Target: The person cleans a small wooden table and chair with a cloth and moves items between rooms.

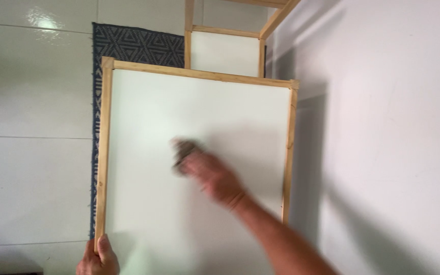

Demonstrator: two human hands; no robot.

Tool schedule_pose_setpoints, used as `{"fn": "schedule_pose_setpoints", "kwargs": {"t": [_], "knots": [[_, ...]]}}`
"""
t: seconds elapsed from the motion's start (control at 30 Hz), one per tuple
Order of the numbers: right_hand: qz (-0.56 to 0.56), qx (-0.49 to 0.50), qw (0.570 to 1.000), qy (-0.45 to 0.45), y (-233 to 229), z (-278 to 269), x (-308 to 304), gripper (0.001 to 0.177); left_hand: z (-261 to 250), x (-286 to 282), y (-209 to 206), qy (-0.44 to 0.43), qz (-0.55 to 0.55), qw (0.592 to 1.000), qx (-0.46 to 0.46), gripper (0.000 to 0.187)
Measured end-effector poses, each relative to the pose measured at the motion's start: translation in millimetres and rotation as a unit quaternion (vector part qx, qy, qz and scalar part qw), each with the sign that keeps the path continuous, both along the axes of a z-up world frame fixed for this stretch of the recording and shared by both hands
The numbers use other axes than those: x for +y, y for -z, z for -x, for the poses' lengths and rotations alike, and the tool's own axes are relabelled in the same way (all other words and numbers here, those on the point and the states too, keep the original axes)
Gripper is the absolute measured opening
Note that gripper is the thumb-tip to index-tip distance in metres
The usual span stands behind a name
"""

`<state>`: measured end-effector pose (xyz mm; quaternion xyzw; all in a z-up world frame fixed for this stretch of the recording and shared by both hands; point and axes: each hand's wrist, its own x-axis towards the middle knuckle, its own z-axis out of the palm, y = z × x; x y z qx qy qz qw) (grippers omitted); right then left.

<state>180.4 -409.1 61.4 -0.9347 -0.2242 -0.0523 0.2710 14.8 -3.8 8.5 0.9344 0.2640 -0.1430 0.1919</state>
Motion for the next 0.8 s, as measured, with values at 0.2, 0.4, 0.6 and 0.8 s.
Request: {"fn": "schedule_pose_setpoints", "kwargs": {"t": [0.2, 0.4, 0.6, 0.8], "knots": [[0.198, -0.073, 0.941, 0.264, -20.1, 22.0, -166.5, 0.034, 8.7, 13.6, 13.3, -0.022, -0.027, 0.997, 0.064, 0.070], [0.194, 0.154, 0.892, 0.377, 0.5, 288.8, -65.8, 0.050, -21.7, 1.4, -7.4, -0.042, 0.040, 0.980, 0.192, 0.073], [0.264, -0.031, 0.922, 0.281, -1.1, 56.3, -173.0, 0.031, -19.6, 5.4, -11.8, -0.044, 0.027, 0.976, 0.213, 0.071], [0.008, -0.008, 0.931, 0.364, 31.7, -99.7, 20.8, 0.042, -28.4, 0.8, -18.0, -0.082, 0.132, 0.961, 0.230, 0.054]]}}
